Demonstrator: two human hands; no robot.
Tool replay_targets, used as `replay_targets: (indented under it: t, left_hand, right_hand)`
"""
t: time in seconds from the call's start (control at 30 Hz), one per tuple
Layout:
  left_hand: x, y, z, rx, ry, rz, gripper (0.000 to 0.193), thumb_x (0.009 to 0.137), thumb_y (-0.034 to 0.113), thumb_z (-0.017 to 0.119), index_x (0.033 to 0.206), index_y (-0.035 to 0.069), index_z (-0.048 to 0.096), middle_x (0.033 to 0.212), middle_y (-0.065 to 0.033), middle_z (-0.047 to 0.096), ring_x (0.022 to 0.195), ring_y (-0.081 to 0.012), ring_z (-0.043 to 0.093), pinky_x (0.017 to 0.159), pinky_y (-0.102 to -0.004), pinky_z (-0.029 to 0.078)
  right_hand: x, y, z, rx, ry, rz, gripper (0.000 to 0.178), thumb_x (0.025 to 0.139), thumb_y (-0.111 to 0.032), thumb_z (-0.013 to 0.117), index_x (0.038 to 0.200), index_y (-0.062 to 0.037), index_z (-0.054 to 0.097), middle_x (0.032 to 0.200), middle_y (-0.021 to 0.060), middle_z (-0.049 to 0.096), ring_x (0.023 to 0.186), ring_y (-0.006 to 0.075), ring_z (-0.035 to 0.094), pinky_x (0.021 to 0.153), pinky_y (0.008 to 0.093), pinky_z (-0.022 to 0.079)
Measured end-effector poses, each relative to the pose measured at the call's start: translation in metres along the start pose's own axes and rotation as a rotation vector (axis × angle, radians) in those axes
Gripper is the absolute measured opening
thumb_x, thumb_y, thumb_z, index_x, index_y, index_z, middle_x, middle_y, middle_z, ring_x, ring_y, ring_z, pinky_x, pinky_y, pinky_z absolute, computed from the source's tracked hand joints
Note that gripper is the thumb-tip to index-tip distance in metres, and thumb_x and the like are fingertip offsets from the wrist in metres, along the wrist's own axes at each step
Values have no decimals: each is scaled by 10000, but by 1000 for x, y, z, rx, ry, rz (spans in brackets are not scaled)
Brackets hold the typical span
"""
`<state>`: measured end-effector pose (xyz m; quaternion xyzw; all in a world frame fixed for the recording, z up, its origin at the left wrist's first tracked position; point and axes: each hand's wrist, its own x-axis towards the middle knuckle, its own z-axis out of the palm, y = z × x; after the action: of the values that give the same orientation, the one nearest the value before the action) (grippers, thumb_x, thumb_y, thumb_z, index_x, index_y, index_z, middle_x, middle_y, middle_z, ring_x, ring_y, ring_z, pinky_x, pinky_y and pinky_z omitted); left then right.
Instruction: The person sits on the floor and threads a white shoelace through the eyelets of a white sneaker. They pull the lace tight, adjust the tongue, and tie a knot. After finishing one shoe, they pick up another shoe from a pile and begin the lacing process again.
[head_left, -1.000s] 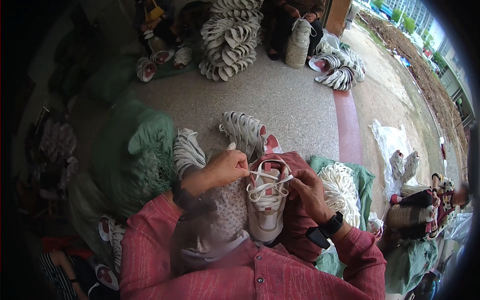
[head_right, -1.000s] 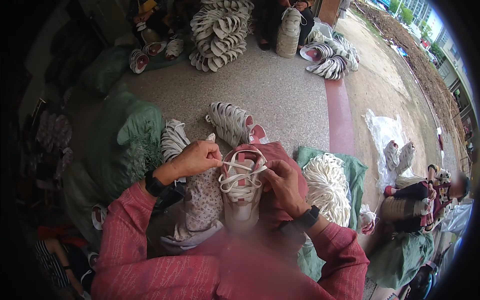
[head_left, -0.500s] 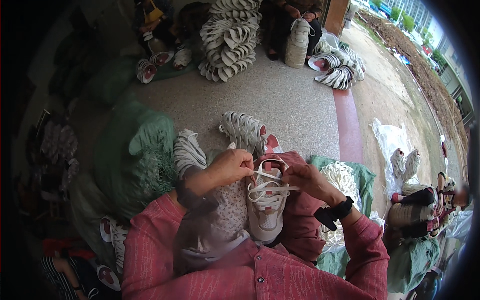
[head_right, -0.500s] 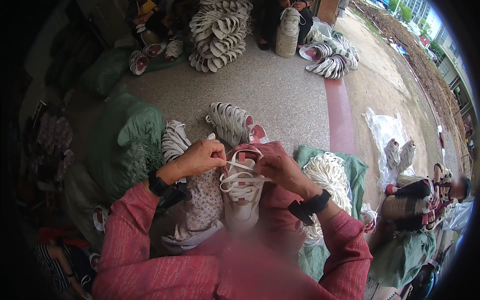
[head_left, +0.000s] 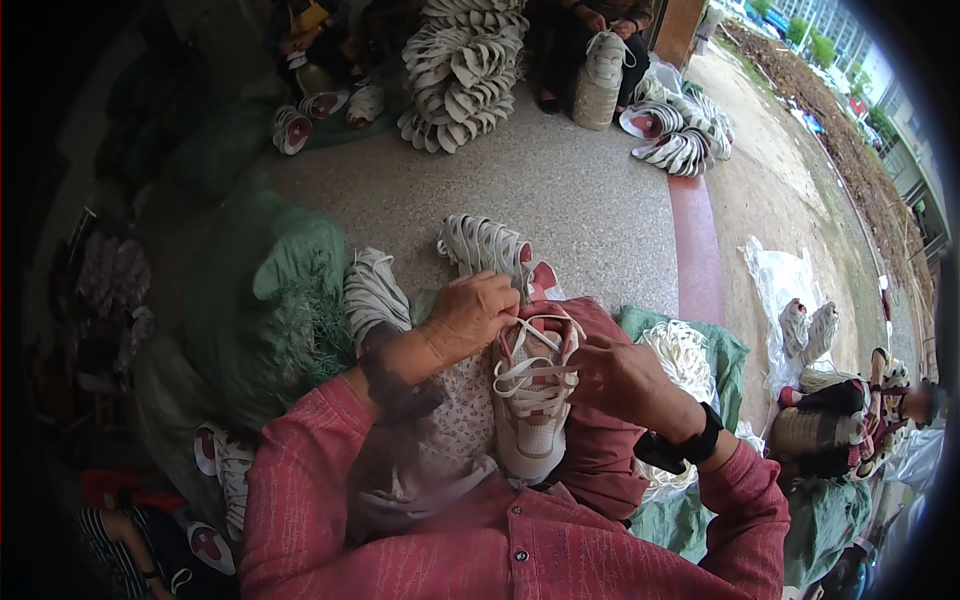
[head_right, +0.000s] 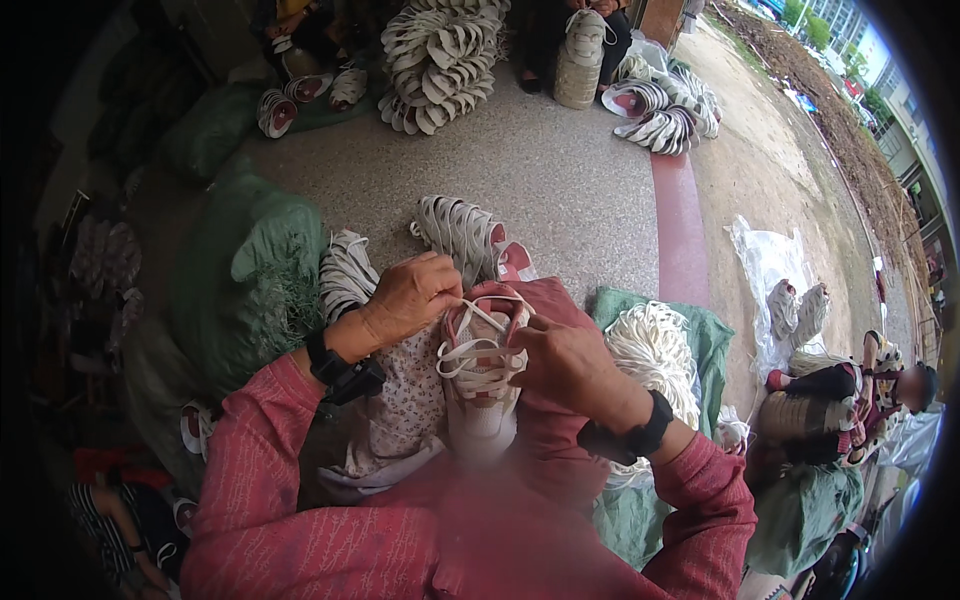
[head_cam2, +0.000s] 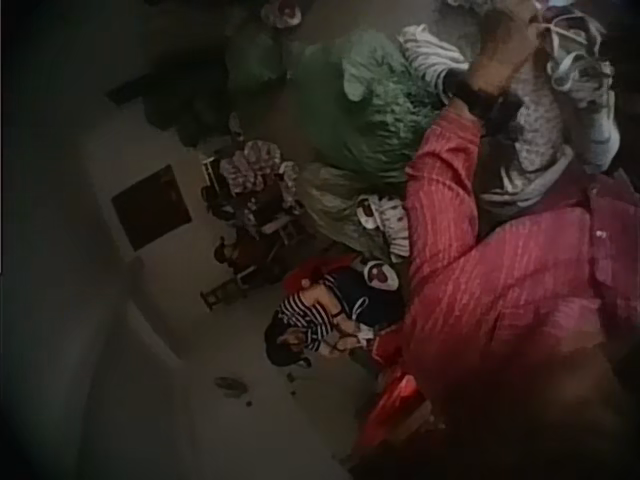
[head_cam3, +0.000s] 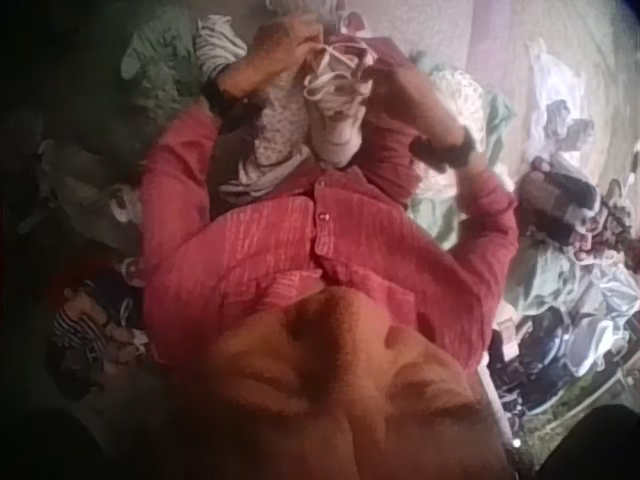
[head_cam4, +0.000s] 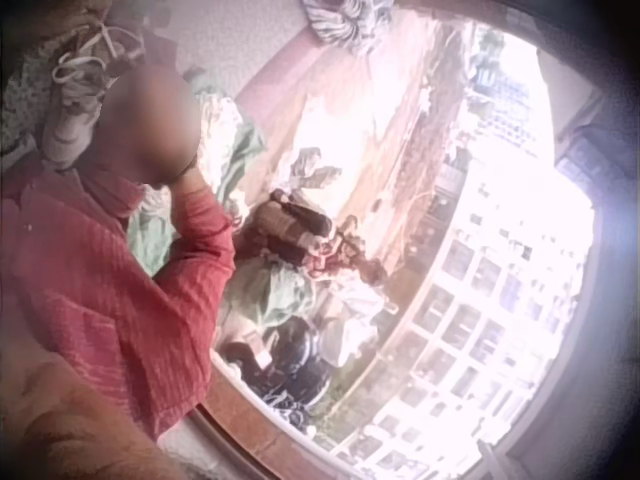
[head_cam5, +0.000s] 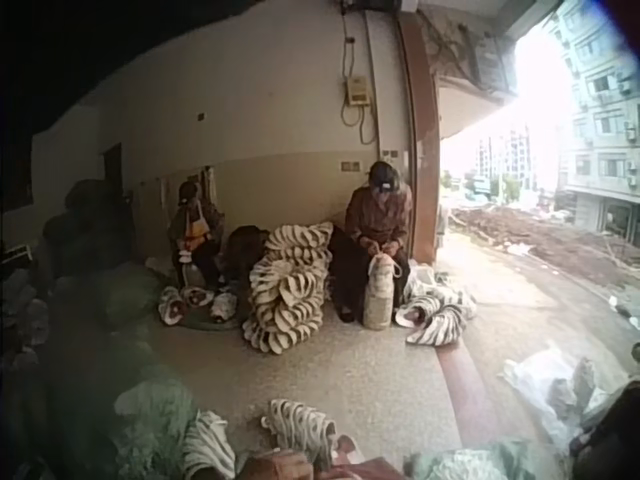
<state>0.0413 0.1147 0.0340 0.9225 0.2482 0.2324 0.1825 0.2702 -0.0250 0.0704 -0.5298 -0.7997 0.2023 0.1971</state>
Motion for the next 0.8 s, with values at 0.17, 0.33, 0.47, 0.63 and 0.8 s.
replay_targets:
  t: [0.17,0.33,0.47,0.63,0.8]
  left_hand:
    - [-6,-12,-13,86,30,-67,139,757,139,748,799,87,625,819,-44,580,844,-254,597,740,-381,492]
    - [-35,10,-21,-237,-60,-87,462,717,167,784,1137,122,596,1120,-88,546,1107,-268,551,921,-364,471]
    - [-50,26,-27,-203,-345,48,670,660,226,843,1247,144,531,1251,-92,459,1198,-288,482,1003,-381,421]
    - [-33,27,-7,-309,-251,160,220,742,142,778,901,72,644,1045,-37,558,1040,-254,511,919,-383,421]
    - [-32,15,-13,-400,-366,37,260,775,254,778,931,85,657,956,-36,593,1000,-236,518,903,-353,409]
  right_hand:
    - [3,18,11,167,-79,-105,249,769,-91,756,1007,-68,686,997,107,615,893,272,651,722,370,532]
    - [12,36,3,546,-224,-68,248,820,-61,690,1067,-40,678,1011,80,617,890,230,652,747,363,512]
    - [16,42,-12,722,-464,189,246,858,-118,694,1078,-13,661,946,75,639,873,200,631,787,346,492]
    - [8,29,-15,272,-248,48,254,829,-185,717,1048,-69,665,871,156,679,813,317,675,697,403,520]
    - [-11,18,-5,73,-148,10,178,823,-191,700,973,-95,690,773,149,681,754,345,676,685,435,523]
